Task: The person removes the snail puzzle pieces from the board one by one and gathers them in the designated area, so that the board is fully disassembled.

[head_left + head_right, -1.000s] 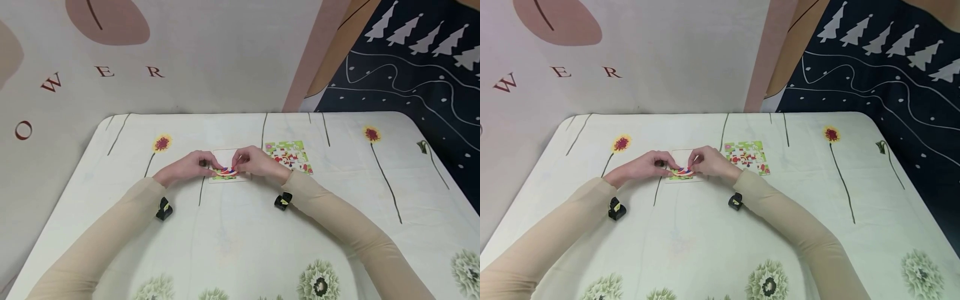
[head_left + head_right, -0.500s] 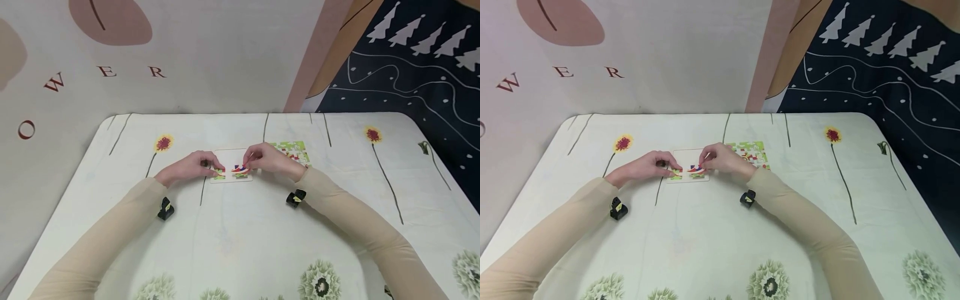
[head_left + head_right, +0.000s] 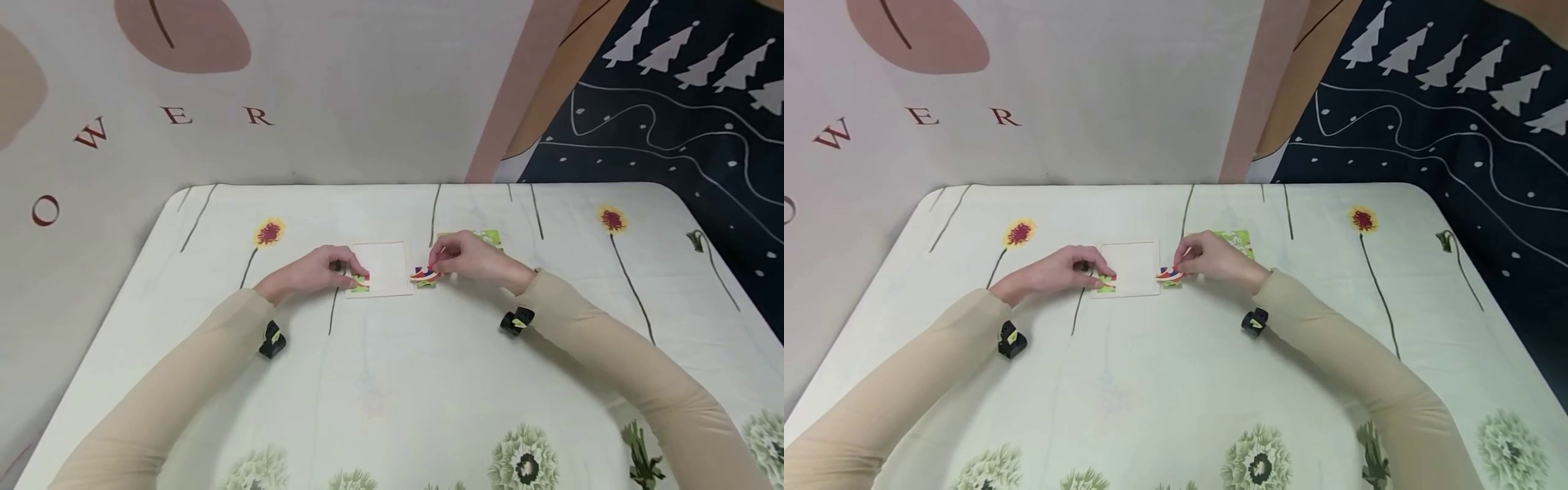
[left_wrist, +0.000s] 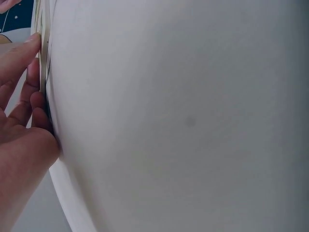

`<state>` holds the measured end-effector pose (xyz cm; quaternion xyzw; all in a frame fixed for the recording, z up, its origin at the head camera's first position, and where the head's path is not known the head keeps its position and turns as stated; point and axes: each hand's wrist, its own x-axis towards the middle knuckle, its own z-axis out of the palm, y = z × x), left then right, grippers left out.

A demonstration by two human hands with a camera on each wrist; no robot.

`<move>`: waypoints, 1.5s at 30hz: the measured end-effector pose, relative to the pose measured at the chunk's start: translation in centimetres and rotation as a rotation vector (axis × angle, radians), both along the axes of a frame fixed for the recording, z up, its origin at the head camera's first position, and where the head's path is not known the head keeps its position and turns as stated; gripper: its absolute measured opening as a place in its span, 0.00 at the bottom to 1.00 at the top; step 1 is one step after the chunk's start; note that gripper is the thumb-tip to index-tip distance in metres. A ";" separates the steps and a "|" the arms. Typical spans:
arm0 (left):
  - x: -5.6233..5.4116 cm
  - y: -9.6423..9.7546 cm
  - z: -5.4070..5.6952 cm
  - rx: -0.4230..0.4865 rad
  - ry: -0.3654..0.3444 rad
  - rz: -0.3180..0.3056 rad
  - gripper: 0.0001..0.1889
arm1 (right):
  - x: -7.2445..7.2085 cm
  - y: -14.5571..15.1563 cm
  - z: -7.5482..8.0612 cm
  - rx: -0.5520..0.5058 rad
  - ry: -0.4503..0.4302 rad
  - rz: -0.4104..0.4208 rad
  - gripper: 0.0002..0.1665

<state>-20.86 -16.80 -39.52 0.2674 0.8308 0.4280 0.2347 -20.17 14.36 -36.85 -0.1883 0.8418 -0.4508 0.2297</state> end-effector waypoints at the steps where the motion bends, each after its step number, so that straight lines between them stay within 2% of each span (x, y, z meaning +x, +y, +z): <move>1: 0.0 0.0 0.0 0.004 -0.002 0.001 0.09 | 0.0 0.3 0.1 0.001 -0.002 -0.004 0.02; 7: 0.0 0.2 0.0 0.003 -0.018 0.006 0.09 | 0.0 1.8 0.2 0.026 -0.005 -0.042 0.03; 27: 0.2 0.3 0.2 0.015 -0.013 0.003 0.09 | 0.6 5.7 0.9 0.053 -0.031 -0.066 0.05; 37: 0.2 0.2 0.1 0.011 -0.013 0.006 0.09 | 0.8 7.1 0.3 0.079 -0.027 -0.098 0.06; 45: 0.3 0.3 0.2 0.001 -0.015 0.016 0.09 | 0.7 8.1 -0.3 0.057 -0.039 -0.089 0.07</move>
